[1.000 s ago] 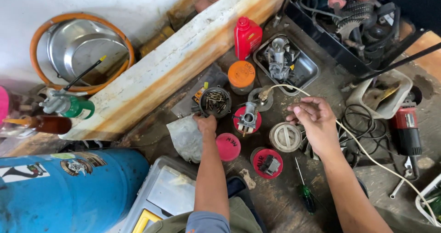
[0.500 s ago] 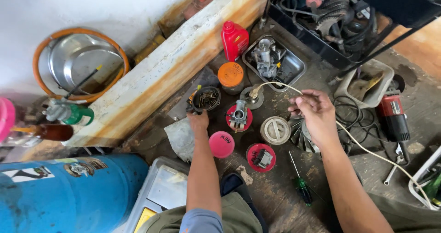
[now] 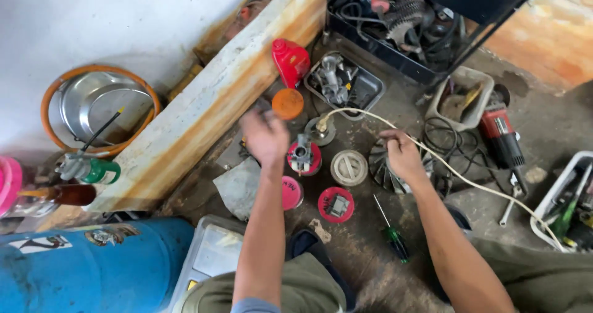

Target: Disassembling and inspecting a motorcycle carburetor using a screwdriver on a workshop floor

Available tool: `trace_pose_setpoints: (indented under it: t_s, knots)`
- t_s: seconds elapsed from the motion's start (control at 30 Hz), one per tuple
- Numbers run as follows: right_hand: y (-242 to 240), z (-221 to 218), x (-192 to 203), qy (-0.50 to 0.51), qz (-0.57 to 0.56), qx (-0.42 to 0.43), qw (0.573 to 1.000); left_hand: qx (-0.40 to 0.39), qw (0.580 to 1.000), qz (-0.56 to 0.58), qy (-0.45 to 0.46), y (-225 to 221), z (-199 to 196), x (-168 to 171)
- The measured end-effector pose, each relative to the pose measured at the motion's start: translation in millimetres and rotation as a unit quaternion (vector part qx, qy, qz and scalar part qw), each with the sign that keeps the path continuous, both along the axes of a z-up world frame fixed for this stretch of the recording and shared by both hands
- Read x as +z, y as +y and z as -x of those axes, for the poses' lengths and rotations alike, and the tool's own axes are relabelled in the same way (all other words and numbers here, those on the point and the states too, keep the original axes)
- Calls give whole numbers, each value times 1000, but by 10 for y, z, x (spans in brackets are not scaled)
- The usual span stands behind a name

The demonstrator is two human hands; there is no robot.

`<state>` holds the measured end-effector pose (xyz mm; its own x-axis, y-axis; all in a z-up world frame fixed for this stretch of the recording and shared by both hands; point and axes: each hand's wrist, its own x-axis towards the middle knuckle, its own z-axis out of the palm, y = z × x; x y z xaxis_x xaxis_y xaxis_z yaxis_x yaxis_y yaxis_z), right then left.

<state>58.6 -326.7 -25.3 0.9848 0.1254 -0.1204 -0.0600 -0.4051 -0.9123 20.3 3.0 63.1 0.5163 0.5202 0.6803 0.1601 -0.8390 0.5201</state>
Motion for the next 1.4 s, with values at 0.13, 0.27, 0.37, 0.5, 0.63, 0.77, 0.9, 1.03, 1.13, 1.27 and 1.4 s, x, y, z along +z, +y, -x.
trace_pose_setpoints:
  t_s: [0.13,0.27,0.37,0.5,0.63,0.77,0.9,1.03,1.13,1.27,1.4]
  knots:
    - [52,371,169,62,171,77,980,-279,945,-72,153,-629,-59,382]
    - [128,534,93,82,258,182,945,-383,725,-192,539,-1128,1,142]
    - [199,607,261,86,289,230,925,-376,668,-184,615,-1272,10,-232]
    - [200,640,134,88,255,230,935,-344,678,-152,632,-1287,37,-664]
    - [305,640,-186,83,254,213,940,-328,706,-165,605,-1274,119,-657]
    - [328,707,-146,89,242,187,948,-306,746,-185,562,-1224,190,-804]
    - [355,727,13,124,200,172,957,-260,757,-174,574,-1258,176,-813]
    - [357,720,79,125,205,172,955,-240,765,-122,586,-1297,134,-992]
    - [351,744,73,134,207,165,955,-203,789,-116,569,-1366,179,-918]
    - [345,796,149,102,160,156,969,-174,749,-83,634,-1401,153,-772]
    - [376,772,238,109,149,172,968,-183,713,-79,672,-1439,109,-365]
